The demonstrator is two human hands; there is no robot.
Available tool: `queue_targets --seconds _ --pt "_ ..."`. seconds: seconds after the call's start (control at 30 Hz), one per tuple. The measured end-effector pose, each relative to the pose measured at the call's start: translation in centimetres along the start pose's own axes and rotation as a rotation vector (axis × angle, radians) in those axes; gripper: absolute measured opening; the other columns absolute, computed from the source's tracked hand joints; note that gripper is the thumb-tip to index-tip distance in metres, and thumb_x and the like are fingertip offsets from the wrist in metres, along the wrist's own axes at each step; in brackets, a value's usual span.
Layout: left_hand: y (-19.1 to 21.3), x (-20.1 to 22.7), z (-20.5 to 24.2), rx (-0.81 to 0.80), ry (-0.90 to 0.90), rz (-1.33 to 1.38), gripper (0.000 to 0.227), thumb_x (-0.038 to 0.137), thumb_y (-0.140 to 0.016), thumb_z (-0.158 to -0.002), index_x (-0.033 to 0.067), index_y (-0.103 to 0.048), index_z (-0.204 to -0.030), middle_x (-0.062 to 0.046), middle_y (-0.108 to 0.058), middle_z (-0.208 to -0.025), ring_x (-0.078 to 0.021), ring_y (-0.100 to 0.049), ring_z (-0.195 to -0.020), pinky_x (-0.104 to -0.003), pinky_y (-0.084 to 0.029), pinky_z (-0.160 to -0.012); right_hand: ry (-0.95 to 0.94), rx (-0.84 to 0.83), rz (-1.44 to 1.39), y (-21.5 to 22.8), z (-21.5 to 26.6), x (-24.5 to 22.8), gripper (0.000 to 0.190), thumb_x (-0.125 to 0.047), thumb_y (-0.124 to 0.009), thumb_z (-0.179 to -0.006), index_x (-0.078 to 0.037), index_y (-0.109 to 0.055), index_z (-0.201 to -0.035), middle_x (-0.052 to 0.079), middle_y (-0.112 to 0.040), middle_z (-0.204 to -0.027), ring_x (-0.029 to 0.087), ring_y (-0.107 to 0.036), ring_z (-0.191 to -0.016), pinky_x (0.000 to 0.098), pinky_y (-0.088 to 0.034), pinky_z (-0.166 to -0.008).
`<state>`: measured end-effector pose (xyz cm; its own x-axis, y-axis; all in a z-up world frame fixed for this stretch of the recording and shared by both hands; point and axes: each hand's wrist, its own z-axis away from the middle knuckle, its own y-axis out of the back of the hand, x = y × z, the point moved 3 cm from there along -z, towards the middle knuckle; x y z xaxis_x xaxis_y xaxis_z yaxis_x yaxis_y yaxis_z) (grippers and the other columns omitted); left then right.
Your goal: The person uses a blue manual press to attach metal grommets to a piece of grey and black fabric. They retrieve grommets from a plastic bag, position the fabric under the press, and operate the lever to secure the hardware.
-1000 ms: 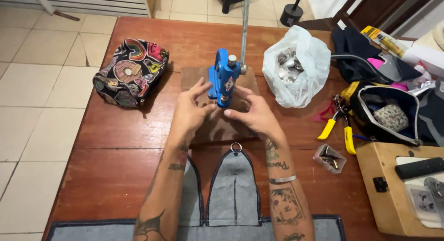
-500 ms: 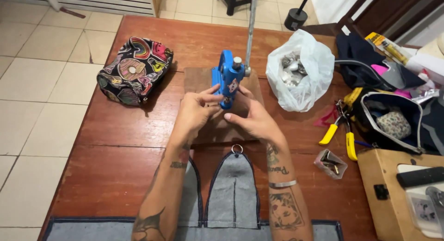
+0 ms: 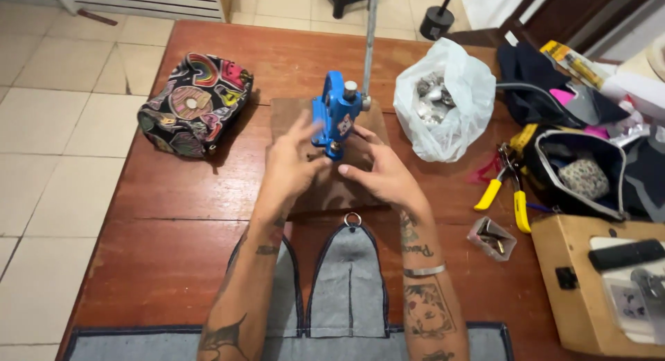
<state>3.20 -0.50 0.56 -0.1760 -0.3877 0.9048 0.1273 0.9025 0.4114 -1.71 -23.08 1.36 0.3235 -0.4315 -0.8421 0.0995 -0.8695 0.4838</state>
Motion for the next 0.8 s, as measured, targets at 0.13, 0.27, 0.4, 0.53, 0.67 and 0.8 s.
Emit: queue_targets --seconds 0.13,0.27,0.4,0.53,0.67,0.8 --pt "0.0 -0.9 -0.3 -0.02 0.027 0.025 0.047 0.021 -0.103 -0.083 0.0428 -0.098 -0.125 0.02 -0.079 -0.167 -0.0367 -0.073 -0.155 -0.056 -0.06 -0.129 0.029 0.0 0.069 -0.2 -0.3 -2.0 0.079 -0.034 -0.102 -0.101 -0.012 -0.073 -0.172 0.027 -0.054 -0.185 0.048 -0.051 -0.173 0.0642 -0.036 -0.145" --pt "1.1 1.5 0.0 0.022 -0.028 -0.04 0.064 0.012 -0.104 -0.083 0.0316 -0.092 -0.143 0.0 -0.065 -0.185 -0.0494 -0.063 -0.162 -0.065 -0.053 -0.137 0.023 0.061 0.061 0.7 0.4 -0.9 0.083 -0.034 -0.105 -0.098 -0.008 -0.072 -0.169 0.028 -0.059 -0.181 0.047 -0.055 -0.17 0.0635 -0.037 -0.145" --pt "-1.0 -2.0 -0.9 -0.047 0.064 0.012 0.054 0.023 -0.104 -0.081 0.0432 -0.096 -0.131 0.021 -0.075 -0.171 -0.0366 -0.071 -0.157 -0.056 -0.059 -0.13 0.058 0.016 0.111 0.1 0.0 -1.1 0.075 -0.037 -0.104 -0.099 -0.017 -0.078 -0.167 0.019 -0.059 -0.183 0.043 -0.057 -0.17 0.0638 -0.041 -0.143" --pt "1.1 0.5 -0.4 0.006 -0.034 -0.001 0.047 0.016 -0.099 -0.084 0.0326 -0.098 -0.128 0.003 -0.077 -0.172 -0.0482 -0.071 -0.153 -0.064 -0.06 -0.125 0.002 0.049 0.014 -0.2 -0.1 -0.5 0.086 -0.033 -0.105 -0.098 -0.007 -0.072 -0.172 0.031 -0.059 -0.181 0.05 -0.053 -0.172 0.0656 -0.038 -0.144" --pt "-0.4 -0.9 -0.3 -0.03 0.037 0.04 0.07 0.021 -0.102 -0.082 0.0336 -0.088 -0.149 0.012 -0.066 -0.181 -0.0401 -0.066 -0.161 -0.054 -0.056 -0.132 0.02 0.048 0.077 0.5 0.1 -1.5 0.072 -0.035 -0.104 -0.099 -0.016 -0.08 -0.164 0.022 -0.063 -0.179 0.042 -0.058 -0.17 0.0601 -0.041 -0.144" --pt "0.4 0.3 -0.3 0.016 -0.005 0.017 0.05 0.015 -0.1 -0.084 0.0275 -0.097 -0.132 -0.001 -0.077 -0.173 -0.0514 -0.071 -0.152 -0.064 -0.061 -0.12 0.036 0.03 0.092 0.1 -0.4 -0.8 0.081 -0.038 -0.102 -0.101 -0.011 -0.073 -0.172 0.03 -0.059 -0.181 0.048 -0.054 -0.172 0.064 -0.04 -0.144"
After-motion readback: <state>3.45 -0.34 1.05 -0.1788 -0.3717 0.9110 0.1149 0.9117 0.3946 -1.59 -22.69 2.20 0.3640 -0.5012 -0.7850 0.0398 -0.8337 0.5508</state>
